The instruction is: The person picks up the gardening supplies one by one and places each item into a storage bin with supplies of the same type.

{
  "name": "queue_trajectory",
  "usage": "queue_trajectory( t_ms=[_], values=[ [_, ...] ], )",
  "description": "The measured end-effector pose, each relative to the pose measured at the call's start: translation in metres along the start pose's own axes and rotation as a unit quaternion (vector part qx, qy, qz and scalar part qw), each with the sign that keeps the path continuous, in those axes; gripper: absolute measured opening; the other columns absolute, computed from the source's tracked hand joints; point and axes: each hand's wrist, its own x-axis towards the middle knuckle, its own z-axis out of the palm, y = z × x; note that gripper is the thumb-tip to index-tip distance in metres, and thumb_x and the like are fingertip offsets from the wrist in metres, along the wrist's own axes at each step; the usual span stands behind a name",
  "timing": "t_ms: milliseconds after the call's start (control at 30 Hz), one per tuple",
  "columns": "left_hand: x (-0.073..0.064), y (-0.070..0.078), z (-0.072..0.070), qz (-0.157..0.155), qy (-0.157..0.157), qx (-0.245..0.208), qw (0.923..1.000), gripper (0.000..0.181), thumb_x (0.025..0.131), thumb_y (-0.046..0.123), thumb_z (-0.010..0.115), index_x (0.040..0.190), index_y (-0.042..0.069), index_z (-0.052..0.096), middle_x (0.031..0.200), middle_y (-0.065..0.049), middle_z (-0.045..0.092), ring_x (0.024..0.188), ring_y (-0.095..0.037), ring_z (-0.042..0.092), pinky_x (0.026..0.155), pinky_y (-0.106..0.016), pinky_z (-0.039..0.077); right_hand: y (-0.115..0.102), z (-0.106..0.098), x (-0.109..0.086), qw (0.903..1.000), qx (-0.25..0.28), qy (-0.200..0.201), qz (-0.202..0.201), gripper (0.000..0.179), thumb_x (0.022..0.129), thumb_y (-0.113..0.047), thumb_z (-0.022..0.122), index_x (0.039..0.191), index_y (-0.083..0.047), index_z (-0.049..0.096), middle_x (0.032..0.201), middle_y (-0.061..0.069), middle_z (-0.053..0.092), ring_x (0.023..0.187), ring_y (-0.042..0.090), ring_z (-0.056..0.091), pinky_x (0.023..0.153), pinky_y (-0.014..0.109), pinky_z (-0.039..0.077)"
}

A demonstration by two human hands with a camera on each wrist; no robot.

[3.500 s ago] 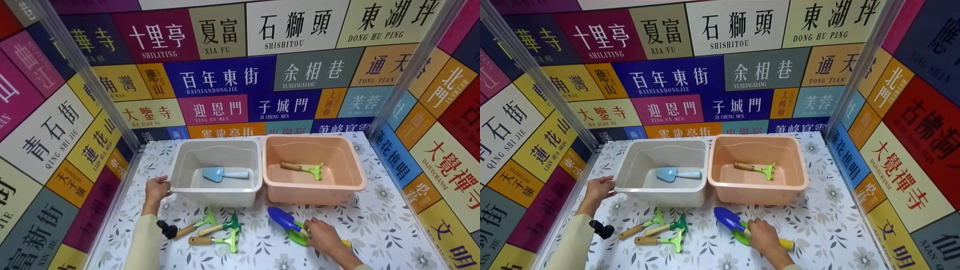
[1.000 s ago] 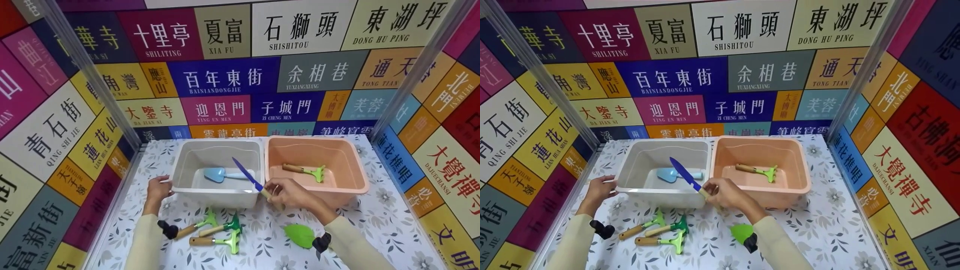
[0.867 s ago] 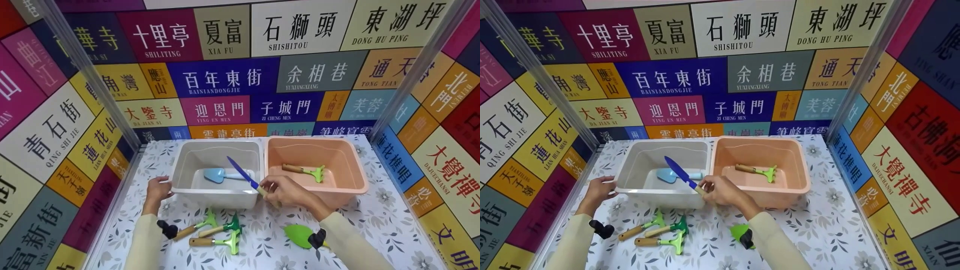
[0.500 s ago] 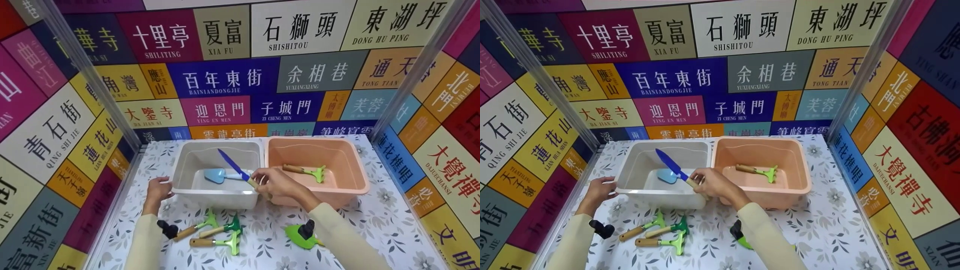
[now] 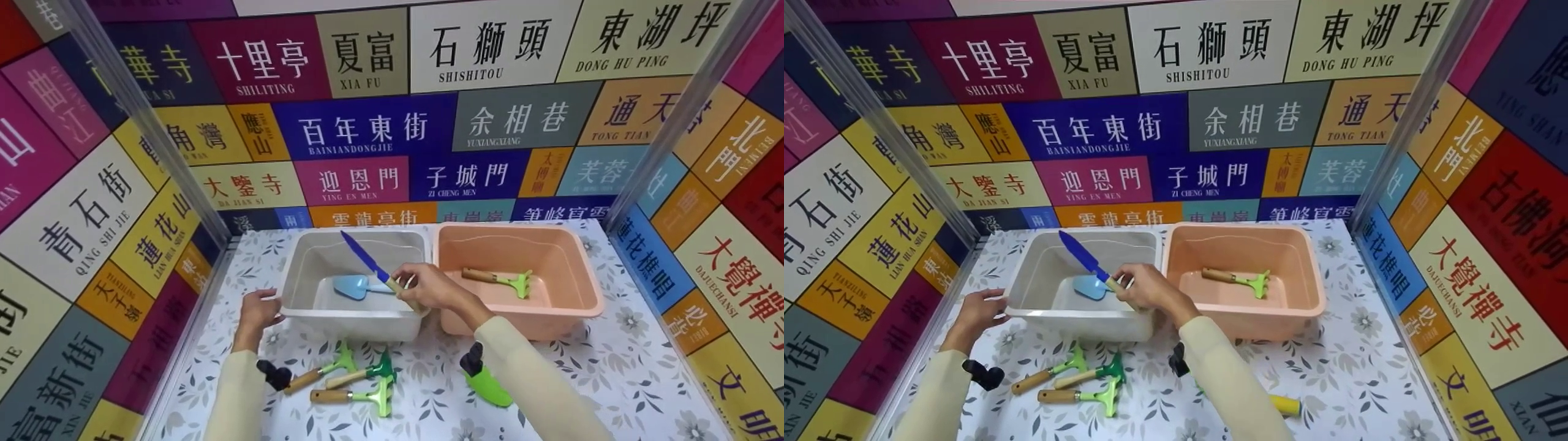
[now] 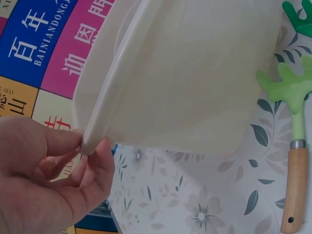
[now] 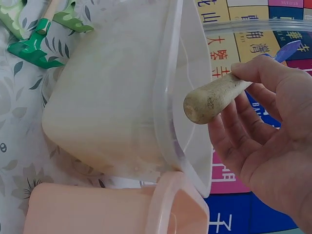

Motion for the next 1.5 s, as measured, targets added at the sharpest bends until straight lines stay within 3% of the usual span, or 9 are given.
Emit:
queue_trajectory(
  t_ms=[267,467,667,900,1133,1500],
  values=[
    [0.001,-0.003,0.0,-0.008,-0.002,-0.003,1.0,0.043,0.091,-0.001,0.053,0.131,-0.018,0.05,0.108,-0.03,0.062,0.074,-0.013,0.062,0.059,-0.023,0.058,0.001,0.012,0.017,0.9994,-0.033,-0.012,-0.003,0.026,0.087,-0.008,0.071,0.113,-0.01,0.07,0.098,0.007,0.068,0.084,0.015,0.058,0.07,0.025,0.048],
    [0.001,-0.003,-0.002,-0.012,-0.002,-0.004,0.9999,0.043,0.092,-0.002,0.054,0.132,-0.017,0.049,0.106,-0.027,0.063,0.074,-0.013,0.062,0.06,-0.024,0.059,-0.001,0.017,0.025,0.997,-0.07,-0.029,0.015,0.024,0.09,-0.009,0.069,0.114,-0.013,0.069,0.101,0.005,0.068,0.088,0.018,0.06,0.078,0.033,0.055],
    [0.002,-0.004,-0.004,-0.012,-0.007,-0.005,0.9999,0.044,0.092,-0.002,0.054,0.132,-0.018,0.048,0.106,-0.029,0.063,0.075,-0.014,0.062,0.061,-0.025,0.059,-0.001,0.02,0.032,0.9849,-0.154,-0.072,0.035,0.027,0.091,-0.012,0.07,0.117,-0.015,0.071,0.107,0.003,0.069,0.096,0.019,0.059,0.095,0.039,0.054],
    [0.002,-0.003,-0.003,-0.012,0.003,-0.009,0.9999,0.044,0.091,-0.004,0.053,0.132,-0.018,0.049,0.105,-0.026,0.061,0.074,-0.014,0.061,0.06,-0.024,0.059,-0.001,0.029,0.043,0.9746,-0.194,-0.096,0.058,0.03,0.091,-0.013,0.071,0.12,-0.013,0.072,0.114,0.006,0.071,0.099,0.021,0.06,0.097,0.041,0.053],
    [0.001,-0.002,-0.003,-0.013,-0.001,-0.013,0.9998,0.044,0.092,-0.002,0.053,0.132,-0.017,0.049,0.1,-0.021,0.062,0.074,-0.014,0.06,0.06,-0.025,0.059,0.008,0.041,0.046,0.9533,-0.283,-0.09,0.057,0.026,0.093,-0.012,0.066,0.119,-0.01,0.073,0.119,0.008,0.071,0.108,0.024,0.064,0.1,0.042,0.053],
    [0.001,-0.002,-0.001,-0.016,0.005,-0.006,0.9998,0.043,0.092,-0.001,0.054,0.132,-0.016,0.051,0.11,-0.032,0.063,0.077,-0.016,0.061,0.06,-0.024,0.058,0.015,0.044,0.052,0.9498,-0.29,-0.086,0.079,0.027,0.094,-0.011,0.066,0.12,-0.01,0.072,0.12,0.009,0.071,0.113,0.028,0.065,0.1,0.043,0.053]
  ],
)
